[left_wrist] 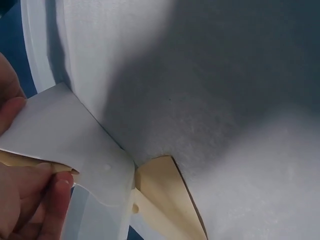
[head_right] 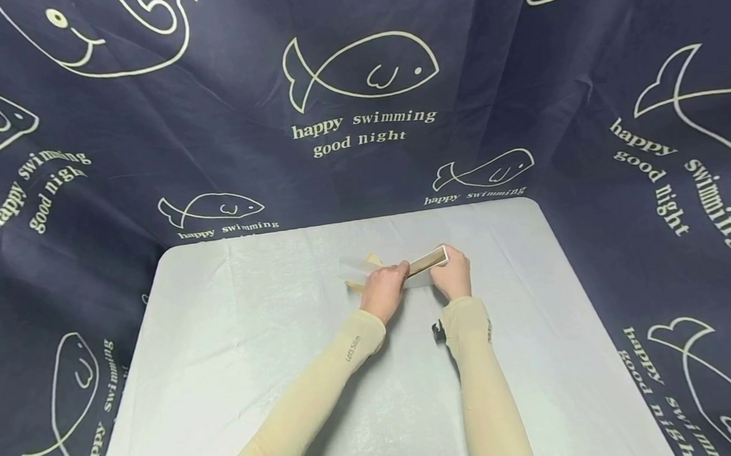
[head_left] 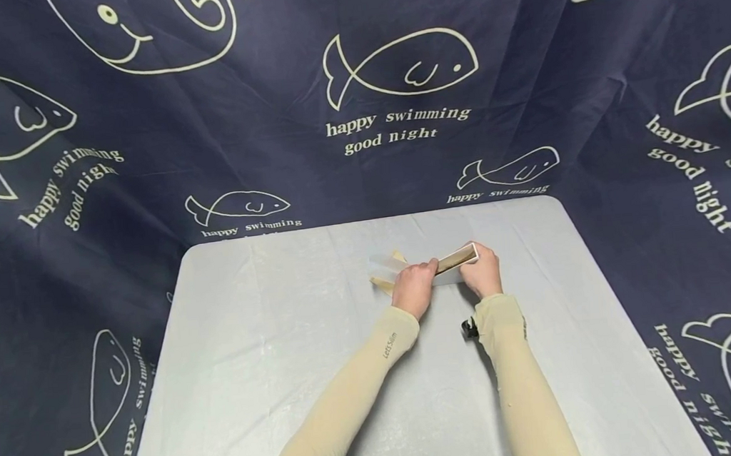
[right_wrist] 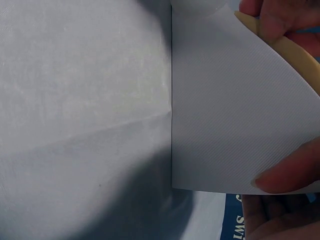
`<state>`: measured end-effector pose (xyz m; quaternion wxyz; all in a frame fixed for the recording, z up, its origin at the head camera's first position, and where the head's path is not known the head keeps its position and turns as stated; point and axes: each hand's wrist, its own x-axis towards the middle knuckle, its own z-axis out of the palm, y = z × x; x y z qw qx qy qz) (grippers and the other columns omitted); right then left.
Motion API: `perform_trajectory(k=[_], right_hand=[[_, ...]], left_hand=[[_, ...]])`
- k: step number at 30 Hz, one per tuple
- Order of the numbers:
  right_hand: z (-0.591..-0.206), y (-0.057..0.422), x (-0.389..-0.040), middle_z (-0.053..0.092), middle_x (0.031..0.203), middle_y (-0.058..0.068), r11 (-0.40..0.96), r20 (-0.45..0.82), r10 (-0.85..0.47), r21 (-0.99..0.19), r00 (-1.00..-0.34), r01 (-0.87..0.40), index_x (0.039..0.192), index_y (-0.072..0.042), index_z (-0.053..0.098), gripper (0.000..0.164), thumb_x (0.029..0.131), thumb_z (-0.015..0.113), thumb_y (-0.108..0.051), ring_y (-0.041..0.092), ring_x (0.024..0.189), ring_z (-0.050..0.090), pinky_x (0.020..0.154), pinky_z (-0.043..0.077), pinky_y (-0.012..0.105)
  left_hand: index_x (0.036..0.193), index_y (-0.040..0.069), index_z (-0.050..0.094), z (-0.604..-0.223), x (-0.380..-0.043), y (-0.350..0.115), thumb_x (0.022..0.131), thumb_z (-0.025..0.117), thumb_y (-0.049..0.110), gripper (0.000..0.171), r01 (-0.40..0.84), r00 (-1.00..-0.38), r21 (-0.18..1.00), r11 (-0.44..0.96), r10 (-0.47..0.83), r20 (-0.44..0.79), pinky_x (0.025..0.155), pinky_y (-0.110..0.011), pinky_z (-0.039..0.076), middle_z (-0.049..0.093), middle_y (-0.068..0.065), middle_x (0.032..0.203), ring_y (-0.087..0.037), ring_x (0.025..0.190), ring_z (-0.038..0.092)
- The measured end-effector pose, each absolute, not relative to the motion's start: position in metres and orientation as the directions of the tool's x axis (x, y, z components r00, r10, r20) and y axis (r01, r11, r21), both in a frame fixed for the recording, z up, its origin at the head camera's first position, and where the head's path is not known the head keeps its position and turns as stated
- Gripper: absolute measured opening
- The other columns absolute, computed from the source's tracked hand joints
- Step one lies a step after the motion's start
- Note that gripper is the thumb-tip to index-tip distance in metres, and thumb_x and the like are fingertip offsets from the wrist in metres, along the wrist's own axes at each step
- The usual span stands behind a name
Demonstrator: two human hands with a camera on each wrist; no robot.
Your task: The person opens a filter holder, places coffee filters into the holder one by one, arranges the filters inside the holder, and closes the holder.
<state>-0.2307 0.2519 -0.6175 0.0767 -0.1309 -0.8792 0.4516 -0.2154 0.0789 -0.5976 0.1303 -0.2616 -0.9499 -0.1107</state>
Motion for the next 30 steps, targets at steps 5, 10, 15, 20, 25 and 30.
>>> perform_trajectory(k=[5,10,15,20,25,30], right_hand=[[-0.616,0.252,-0.232,0.076,0.102,0.020,0.560,0.017,0.295,-0.813,-0.955,0.159,0.101,-0.003,0.074,0.043,0.067,0.053,0.012,0.039,0.090,0.068,0.081,0.052,0.043],[-0.615,0.251,-0.231,0.075,0.105,0.022,0.551,0.024,0.291,-0.821,-0.956,0.147,0.103,-0.002,0.073,0.043,0.068,0.052,0.012,0.041,0.094,0.068,0.086,0.054,0.051],[-0.618,0.251,-0.225,0.075,0.105,0.024,0.565,0.015,0.294,-0.810,-0.956,0.161,0.102,0.000,0.072,0.039,0.069,0.054,0.013,0.043,0.097,0.069,0.089,0.054,0.052],[-0.619,0.252,-0.224,0.075,0.105,0.023,0.566,0.017,0.301,-0.808,-0.954,0.164,0.102,0.000,0.073,0.040,0.068,0.054,0.013,0.043,0.097,0.069,0.088,0.054,0.052],[-0.617,0.251,-0.228,0.075,0.105,0.023,0.574,0.033,0.289,-0.805,-0.957,0.146,0.102,-0.001,0.073,0.041,0.068,0.053,0.013,0.043,0.097,0.069,0.087,0.054,0.054],[-0.617,0.251,-0.229,0.076,0.105,0.023,0.567,0.028,0.299,-0.809,-0.954,0.154,0.101,-0.001,0.073,0.041,0.067,0.055,0.012,0.043,0.099,0.070,0.090,0.054,0.053]], left_hand=[[0.113,0.013,0.070,-0.597,-0.217,0.078,0.095,0.067,0.006,0.019,0.530,-0.825,0.118,0.840,0.479,0.300,0.069,-0.030,0.061,0.077,-0.001,0.097,-0.016,0.078,0.075],[0.122,0.014,0.070,-0.600,-0.215,0.078,0.097,0.067,0.009,0.026,0.527,-0.825,0.083,0.846,0.485,0.290,0.069,-0.030,0.061,0.076,-0.001,0.104,-0.016,0.077,0.075],[0.122,0.016,0.068,-0.605,-0.210,0.078,0.097,0.067,0.012,0.026,0.536,-0.815,0.010,0.844,0.514,0.267,0.064,-0.027,0.060,0.074,0.001,0.106,-0.014,0.072,0.072],[0.120,0.016,0.066,-0.606,-0.209,0.077,0.098,0.067,0.013,0.023,0.560,-0.794,-0.027,0.828,0.546,0.267,0.067,-0.025,0.059,0.071,0.002,0.104,-0.012,0.076,0.072],[0.120,0.015,0.062,-0.601,-0.208,0.074,0.100,0.065,0.013,0.020,0.593,-0.780,0.000,0.805,0.574,0.248,0.072,-0.026,0.060,0.069,0.002,0.105,-0.012,0.084,0.072],[0.123,0.013,0.060,-0.591,-0.205,0.068,0.101,0.065,0.017,0.023,0.623,-0.765,0.054,0.781,0.593,0.253,0.078,-0.025,0.059,0.068,0.001,0.109,-0.013,0.090,0.071]])
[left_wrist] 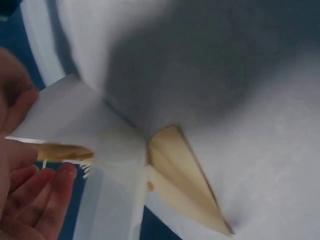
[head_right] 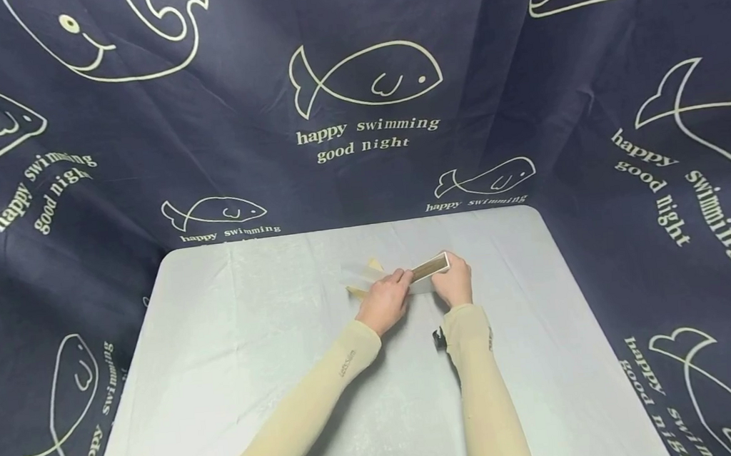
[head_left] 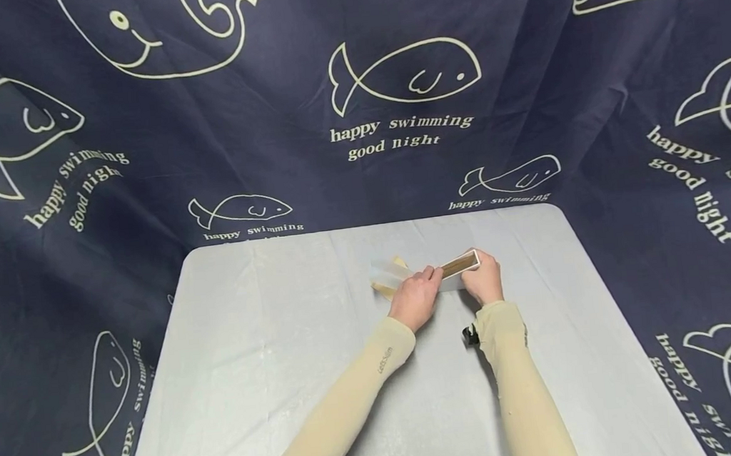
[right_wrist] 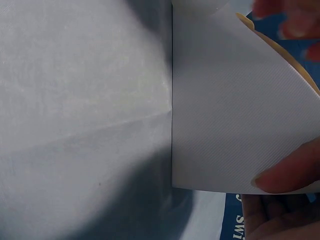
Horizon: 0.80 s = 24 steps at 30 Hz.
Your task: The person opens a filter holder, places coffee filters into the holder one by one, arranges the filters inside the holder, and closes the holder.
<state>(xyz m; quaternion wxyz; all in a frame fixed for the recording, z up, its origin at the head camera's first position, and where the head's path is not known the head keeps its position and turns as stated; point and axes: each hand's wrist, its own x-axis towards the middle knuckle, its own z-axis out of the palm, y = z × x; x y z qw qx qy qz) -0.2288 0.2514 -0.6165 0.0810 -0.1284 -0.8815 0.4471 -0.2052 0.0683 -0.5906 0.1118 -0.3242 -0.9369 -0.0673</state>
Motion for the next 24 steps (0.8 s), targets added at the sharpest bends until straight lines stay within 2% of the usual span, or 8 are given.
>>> perform_trajectory(k=[5,9,13,17,21,24], right_hand=[[-0.617,0.251,-0.228,0.076,0.107,0.022,0.564,0.011,0.295,-0.809,-0.956,0.164,0.103,-0.002,0.074,0.043,0.068,0.054,0.012,0.042,0.099,0.069,0.089,0.054,0.052],[-0.616,0.251,-0.228,0.076,0.106,0.021,0.556,0.000,0.295,-0.813,-0.956,0.172,0.104,-0.003,0.074,0.045,0.067,0.053,0.012,0.040,0.096,0.068,0.084,0.052,0.045],[-0.615,0.251,-0.228,0.076,0.106,0.020,0.552,-0.007,0.304,-0.814,-0.953,0.182,0.104,-0.004,0.074,0.047,0.067,0.052,0.013,0.038,0.096,0.068,0.084,0.052,0.044],[-0.613,0.251,-0.228,0.076,0.108,0.021,0.548,-0.019,0.298,-0.815,-0.955,0.187,0.105,-0.003,0.073,0.045,0.069,0.052,0.014,0.040,0.100,0.069,0.090,0.054,0.048],[-0.613,0.251,-0.229,0.075,0.110,0.022,0.549,-0.027,0.291,-0.814,-0.956,0.190,0.107,-0.002,0.073,0.044,0.071,0.052,0.013,0.041,0.103,0.069,0.094,0.054,0.052],[-0.614,0.250,-0.227,0.074,0.112,0.022,0.547,-0.037,0.288,-0.814,-0.957,0.196,0.109,-0.002,0.072,0.046,0.071,0.052,0.013,0.042,0.105,0.069,0.096,0.054,0.054]], left_hand=[[0.121,0.011,0.064,-0.575,-0.203,0.051,0.101,0.064,0.016,0.021,0.680,-0.714,0.144,0.718,0.607,0.349,0.085,-0.025,0.058,0.070,0.001,0.107,-0.013,0.094,0.071],[0.118,0.011,0.067,-0.563,-0.203,0.029,0.098,0.066,0.010,0.020,0.729,-0.657,0.188,0.658,0.597,0.460,0.086,-0.026,0.058,0.073,0.002,0.105,-0.012,0.095,0.071],[0.115,0.010,0.069,-0.555,-0.208,0.008,0.097,0.064,0.007,0.019,0.729,-0.633,0.242,0.641,0.496,0.594,0.089,-0.027,0.057,0.074,0.000,0.104,-0.015,0.096,0.071],[0.114,0.007,0.069,-0.558,-0.213,-0.013,0.097,0.057,0.007,0.020,0.700,-0.622,0.282,0.656,0.366,0.692,0.089,-0.031,0.056,0.073,-0.004,0.105,-0.020,0.097,0.070],[0.118,0.004,0.067,-0.569,-0.220,-0.031,0.098,0.050,0.007,0.025,0.638,-0.667,0.362,0.680,0.252,0.701,0.092,-0.037,0.055,0.071,-0.008,0.108,-0.024,0.100,0.068],[0.120,0.004,0.064,-0.583,-0.224,-0.042,0.099,0.049,0.003,0.027,0.543,-0.756,0.480,0.689,0.153,0.636,0.089,-0.039,0.055,0.069,-0.010,0.108,-0.026,0.100,0.066]])
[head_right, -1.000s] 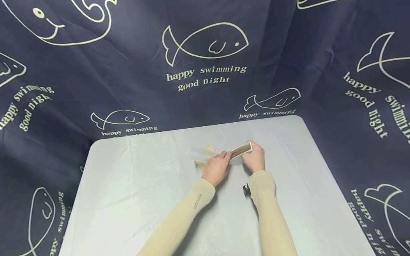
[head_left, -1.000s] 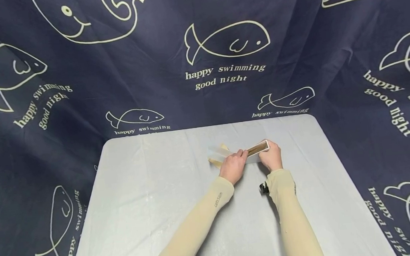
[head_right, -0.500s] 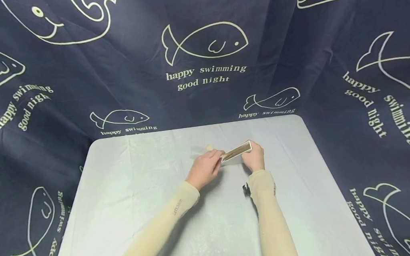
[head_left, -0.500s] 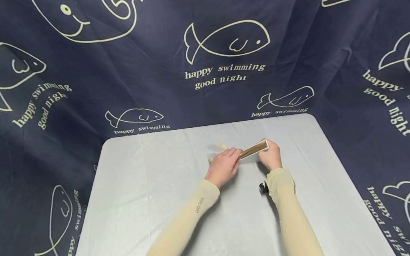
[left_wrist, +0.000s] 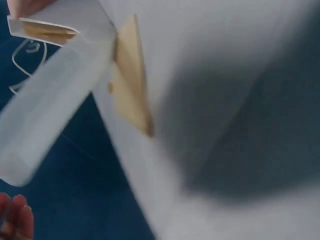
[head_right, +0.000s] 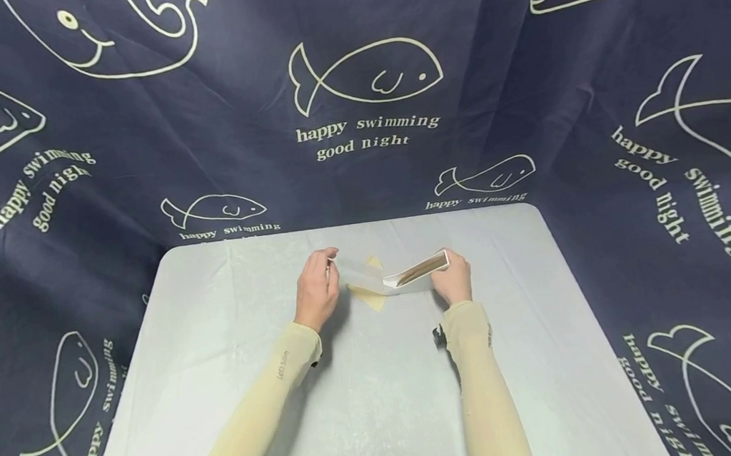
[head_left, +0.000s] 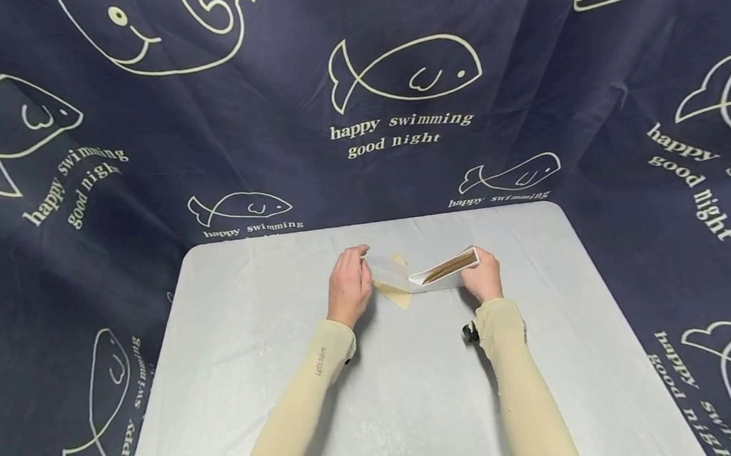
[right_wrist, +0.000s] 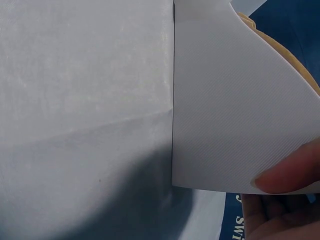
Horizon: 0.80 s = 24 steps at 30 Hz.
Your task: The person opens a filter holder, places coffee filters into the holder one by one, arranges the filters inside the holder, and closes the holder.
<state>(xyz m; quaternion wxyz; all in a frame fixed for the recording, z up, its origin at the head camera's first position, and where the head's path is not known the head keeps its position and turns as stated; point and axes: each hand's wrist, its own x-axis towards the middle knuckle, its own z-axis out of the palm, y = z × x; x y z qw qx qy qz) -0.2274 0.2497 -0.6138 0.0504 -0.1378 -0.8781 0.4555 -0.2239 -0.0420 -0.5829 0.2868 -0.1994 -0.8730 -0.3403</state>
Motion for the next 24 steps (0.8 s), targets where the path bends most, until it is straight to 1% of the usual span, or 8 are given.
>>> perform_trajectory(k=[4,7,10,14,16,18,22,24], right_hand=[[-0.613,0.250,-0.229,0.074,0.114,0.023,0.541,-0.050,0.277,-0.817,-0.960,0.199,0.110,-0.002,0.071,0.048,0.070,0.051,0.014,0.042,0.106,0.068,0.097,0.054,0.054],[-0.613,0.250,-0.229,0.074,0.113,0.022,0.535,-0.059,0.278,-0.820,-0.959,0.206,0.110,-0.003,0.072,0.048,0.069,0.051,0.013,0.041,0.104,0.068,0.096,0.054,0.053],[-0.612,0.251,-0.227,0.074,0.112,0.022,0.534,-0.055,0.282,-0.820,-0.958,0.205,0.109,-0.003,0.072,0.048,0.069,0.051,0.014,0.041,0.103,0.068,0.096,0.054,0.053],[-0.611,0.252,-0.226,0.074,0.110,0.023,0.546,-0.027,0.286,-0.817,-0.958,0.186,0.108,-0.001,0.072,0.045,0.071,0.052,0.013,0.042,0.103,0.068,0.095,0.054,0.054],[-0.611,0.252,-0.227,0.075,0.110,0.023,0.551,-0.016,0.287,-0.815,-0.958,0.178,0.107,-0.001,0.073,0.044,0.071,0.052,0.013,0.042,0.103,0.069,0.095,0.054,0.054],[-0.612,0.252,-0.227,0.075,0.108,0.023,0.558,-0.005,0.288,-0.812,-0.958,0.172,0.106,-0.002,0.073,0.043,0.071,0.052,0.012,0.042,0.102,0.069,0.094,0.054,0.053],[-0.613,0.251,-0.227,0.075,0.108,0.023,0.562,-0.004,0.281,-0.810,-0.960,0.167,0.105,-0.002,0.073,0.041,0.072,0.053,0.012,0.043,0.102,0.069,0.094,0.054,0.054],[-0.614,0.251,-0.227,0.075,0.108,0.023,0.562,-0.003,0.278,-0.811,-0.960,0.166,0.105,-0.002,0.073,0.041,0.073,0.053,0.012,0.043,0.103,0.069,0.094,0.054,0.054]], left_hand=[[0.122,0.005,0.063,-0.605,-0.229,-0.051,0.098,0.051,-0.002,0.028,0.380,-0.872,0.590,0.712,0.063,0.485,0.087,-0.041,0.056,0.068,-0.010,0.109,-0.027,0.100,0.066],[0.122,0.005,0.064,-0.621,-0.230,-0.054,0.099,0.056,0.000,0.025,0.278,-0.940,0.619,0.735,0.077,0.331,0.087,-0.042,0.056,0.068,-0.009,0.107,-0.026,0.098,0.067],[0.120,0.004,0.066,-0.632,-0.230,-0.052,0.100,0.063,0.005,0.020,0.210,-0.976,0.633,0.745,0.118,0.185,0.088,-0.041,0.057,0.069,-0.008,0.104,-0.024,0.095,0.068],[0.109,0.006,0.065,-0.637,-0.232,-0.042,0.100,0.069,0.013,0.012,0.194,-0.981,0.581,0.790,0.166,0.101,0.084,-0.039,0.057,0.068,-0.006,0.098,-0.022,0.090,0.067],[0.107,0.007,0.063,-0.636,-0.232,-0.035,0.098,0.073,0.018,0.018,0.184,-0.982,0.557,0.810,0.170,0.078,0.084,-0.040,0.057,0.067,-0.007,0.097,-0.024,0.090,0.067],[0.112,0.005,0.062,-0.635,-0.232,-0.029,0.094,0.078,0.022,0.030,0.162,-0.985,0.548,0.821,0.163,0.048,0.088,-0.043,0.057,0.068,-0.010,0.102,-0.028,0.095,0.068],[0.140,-0.004,0.052,-0.636,-0.230,-0.020,0.089,0.083,0.024,0.066,0.104,-0.992,0.563,0.820,0.128,-0.004,0.104,-0.048,0.052,0.066,-0.019,0.124,-0.038,0.117,0.063],[0.145,-0.006,0.048,-0.637,-0.229,-0.017,0.088,0.084,0.021,0.072,0.089,-0.993,0.575,0.813,0.117,-0.010,0.106,-0.049,0.051,0.063,-0.022,0.128,-0.039,0.120,0.060]])
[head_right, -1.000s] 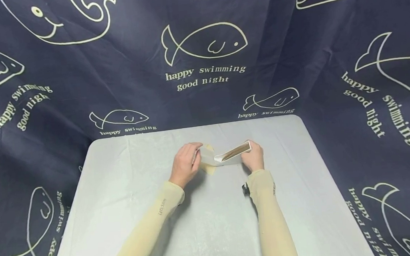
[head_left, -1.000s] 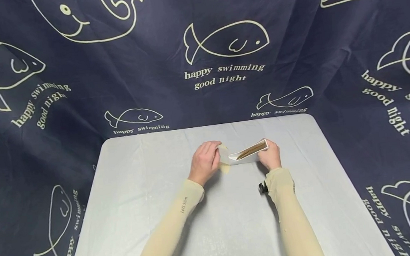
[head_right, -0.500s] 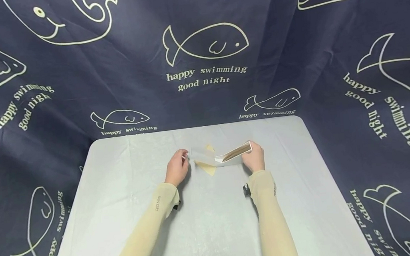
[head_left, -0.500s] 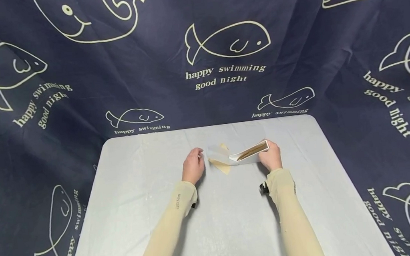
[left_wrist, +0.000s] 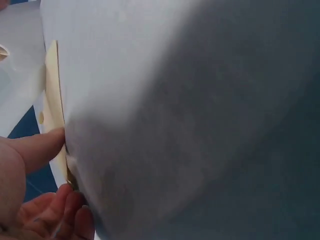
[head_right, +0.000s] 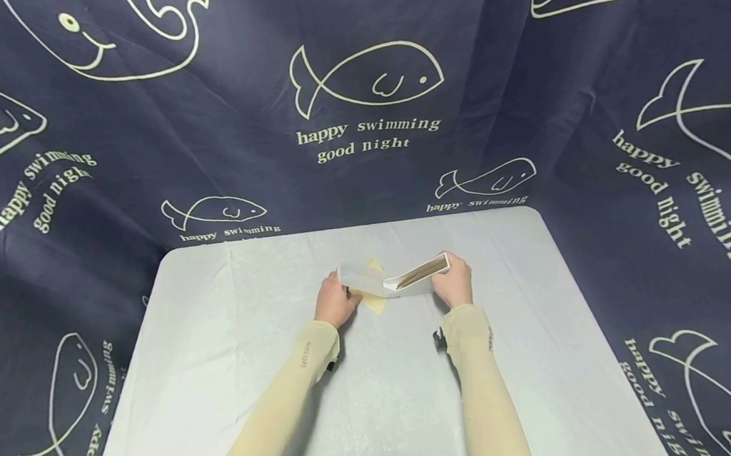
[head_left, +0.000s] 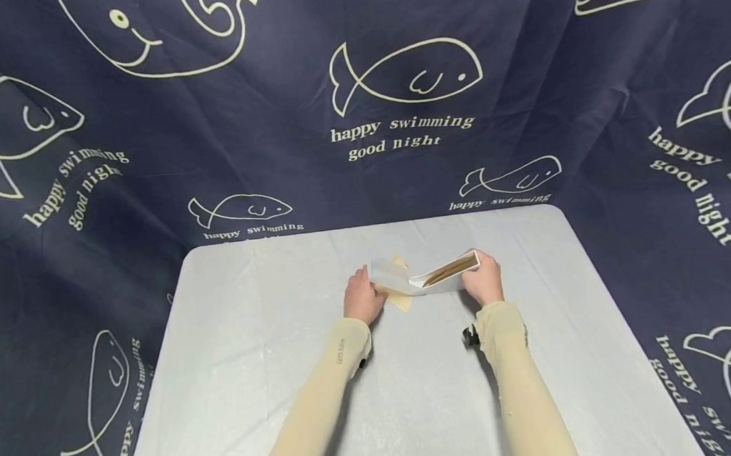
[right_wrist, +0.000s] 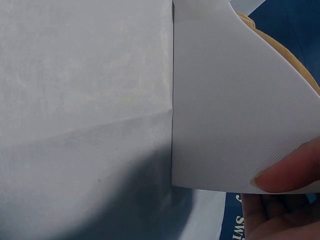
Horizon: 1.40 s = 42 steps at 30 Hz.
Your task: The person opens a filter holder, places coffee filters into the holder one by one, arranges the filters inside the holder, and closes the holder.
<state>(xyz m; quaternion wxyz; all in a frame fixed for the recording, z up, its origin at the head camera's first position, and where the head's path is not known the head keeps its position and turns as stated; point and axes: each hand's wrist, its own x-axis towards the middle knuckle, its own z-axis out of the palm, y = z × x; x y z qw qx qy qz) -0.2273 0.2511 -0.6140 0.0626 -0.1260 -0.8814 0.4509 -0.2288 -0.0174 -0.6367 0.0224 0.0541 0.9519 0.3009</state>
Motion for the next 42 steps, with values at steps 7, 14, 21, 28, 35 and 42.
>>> perform_trajectory(k=[7,14,21,28,35,42], right_hand=[[-0.615,0.251,-0.226,0.075,0.108,0.023,0.563,-0.007,0.284,-0.808,-0.959,0.173,0.106,-0.002,0.073,0.042,0.072,0.052,0.012,0.043,0.103,0.069,0.094,0.054,0.054],[-0.614,0.251,-0.229,0.075,0.110,0.022,0.561,-0.022,0.285,-0.807,-0.958,0.185,0.107,-0.003,0.073,0.045,0.071,0.051,0.012,0.042,0.106,0.068,0.096,0.054,0.054],[-0.614,0.251,-0.229,0.074,0.111,0.023,0.569,-0.008,0.282,-0.804,-0.959,0.174,0.108,-0.002,0.073,0.045,0.071,0.051,0.012,0.043,0.105,0.068,0.096,0.053,0.055],[-0.615,0.251,-0.229,0.075,0.110,0.021,0.564,-0.023,0.293,-0.804,-0.956,0.191,0.107,-0.004,0.073,0.045,0.071,0.051,0.013,0.041,0.104,0.068,0.096,0.053,0.053],[-0.612,0.252,-0.229,0.074,0.112,0.022,0.558,-0.037,0.279,-0.807,-0.959,0.194,0.109,-0.003,0.072,0.046,0.071,0.051,0.012,0.043,0.106,0.068,0.098,0.053,0.055],[-0.614,0.252,-0.228,0.075,0.109,0.022,0.558,-0.026,0.284,-0.809,-0.958,0.188,0.107,-0.003,0.073,0.046,0.070,0.051,0.013,0.043,0.105,0.068,0.097,0.054,0.054]], left_hand=[[0.119,0.001,0.063,-0.639,-0.229,-0.016,0.090,0.080,0.012,0.036,0.056,-0.994,0.667,0.743,0.108,-0.036,0.095,-0.050,0.054,0.064,-0.015,0.104,-0.035,0.100,0.064],[0.114,0.004,0.068,-0.643,-0.235,-0.021,0.103,0.061,0.016,0.018,0.069,-0.992,0.690,0.721,0.126,-0.033,0.090,-0.050,0.058,0.073,-0.016,0.101,-0.035,0.095,0.072],[0.120,0.006,0.067,-0.641,-0.239,-0.027,0.106,0.055,0.014,0.020,0.108,-0.988,0.686,0.719,0.152,-0.004,0.099,-0.050,0.056,0.076,-0.017,0.110,-0.038,0.107,0.072],[0.104,0.004,0.062,-0.638,-0.236,-0.039,0.104,0.056,0.010,0.009,0.054,-0.994,0.714,0.698,0.104,-0.026,0.070,-0.040,0.049,0.063,-0.011,0.080,-0.028,0.072,0.057],[0.110,0.008,0.067,-0.634,-0.230,-0.063,0.105,0.058,0.015,0.012,0.030,-1.000,0.766,0.642,0.015,0.026,0.071,-0.038,0.050,0.067,-0.007,0.077,-0.022,0.069,0.059],[0.104,0.007,0.066,-0.626,-0.222,-0.094,0.106,0.057,0.013,0.011,0.015,-0.997,0.862,0.507,-0.053,0.049,0.062,-0.027,0.048,0.070,-0.011,0.075,-0.020,0.064,0.064]])
